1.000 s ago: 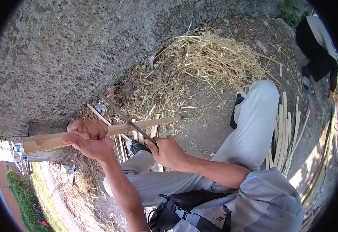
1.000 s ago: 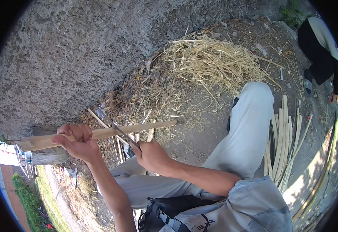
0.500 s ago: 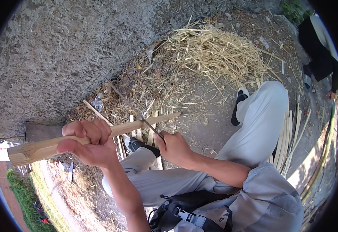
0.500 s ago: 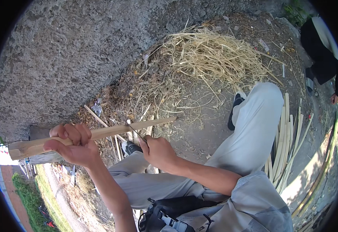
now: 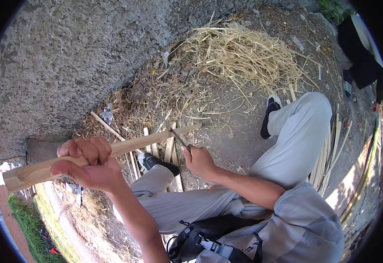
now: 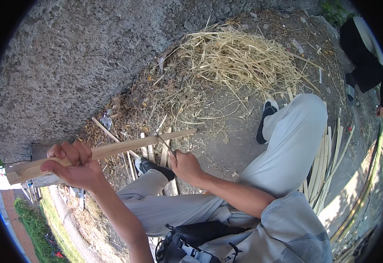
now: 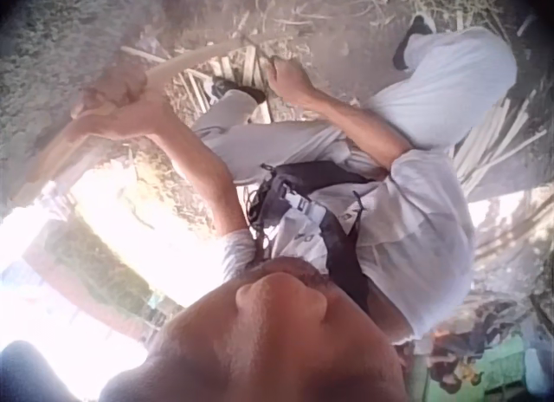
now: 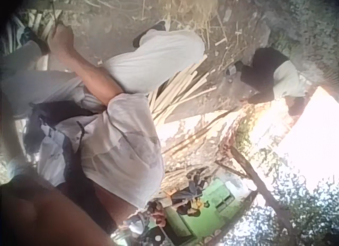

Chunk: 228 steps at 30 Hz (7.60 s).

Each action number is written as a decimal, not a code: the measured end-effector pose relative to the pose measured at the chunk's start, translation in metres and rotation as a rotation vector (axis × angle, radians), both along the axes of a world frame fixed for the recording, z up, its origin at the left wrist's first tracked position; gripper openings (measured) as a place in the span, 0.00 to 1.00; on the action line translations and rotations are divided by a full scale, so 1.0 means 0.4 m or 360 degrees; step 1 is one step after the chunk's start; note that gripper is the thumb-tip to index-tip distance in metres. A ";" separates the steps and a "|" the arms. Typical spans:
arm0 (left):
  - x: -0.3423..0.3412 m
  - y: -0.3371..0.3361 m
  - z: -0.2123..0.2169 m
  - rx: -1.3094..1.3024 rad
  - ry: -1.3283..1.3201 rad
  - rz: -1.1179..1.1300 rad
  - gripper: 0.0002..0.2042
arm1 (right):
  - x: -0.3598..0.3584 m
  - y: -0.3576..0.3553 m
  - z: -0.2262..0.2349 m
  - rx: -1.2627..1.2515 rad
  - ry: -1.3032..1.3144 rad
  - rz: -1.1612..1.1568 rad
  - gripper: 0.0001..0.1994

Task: The person shaves and smooths a bamboo stick with a knife by hand.

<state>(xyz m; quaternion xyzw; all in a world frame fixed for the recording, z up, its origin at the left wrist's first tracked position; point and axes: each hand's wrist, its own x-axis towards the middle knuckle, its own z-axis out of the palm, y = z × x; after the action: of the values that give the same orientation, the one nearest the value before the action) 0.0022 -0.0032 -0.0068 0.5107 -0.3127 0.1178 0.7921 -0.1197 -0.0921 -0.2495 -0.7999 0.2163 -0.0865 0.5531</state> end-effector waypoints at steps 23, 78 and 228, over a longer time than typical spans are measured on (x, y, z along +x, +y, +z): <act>0.004 0.038 -0.012 -0.0038 0.0030 0.0119 0.26 | 0.002 -0.061 -0.174 -0.0166 0.0319 0.0012 0.23; 0.047 0.041 -0.020 -0.0047 0.0060 0.0203 0.27 | -0.025 -0.083 -0.268 -0.0427 0.0518 0.0159 0.17; 0.047 0.035 0.047 -0.0036 0.0289 0.0714 0.23 | -0.103 -0.096 -0.317 -0.0202 0.1037 0.0358 0.23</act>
<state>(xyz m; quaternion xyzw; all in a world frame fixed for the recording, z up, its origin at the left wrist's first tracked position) 0.0210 0.0107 0.0122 0.5670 -0.1176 0.2479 0.7767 -0.1610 -0.1306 -0.3764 -0.8371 0.2862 0.2216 0.4102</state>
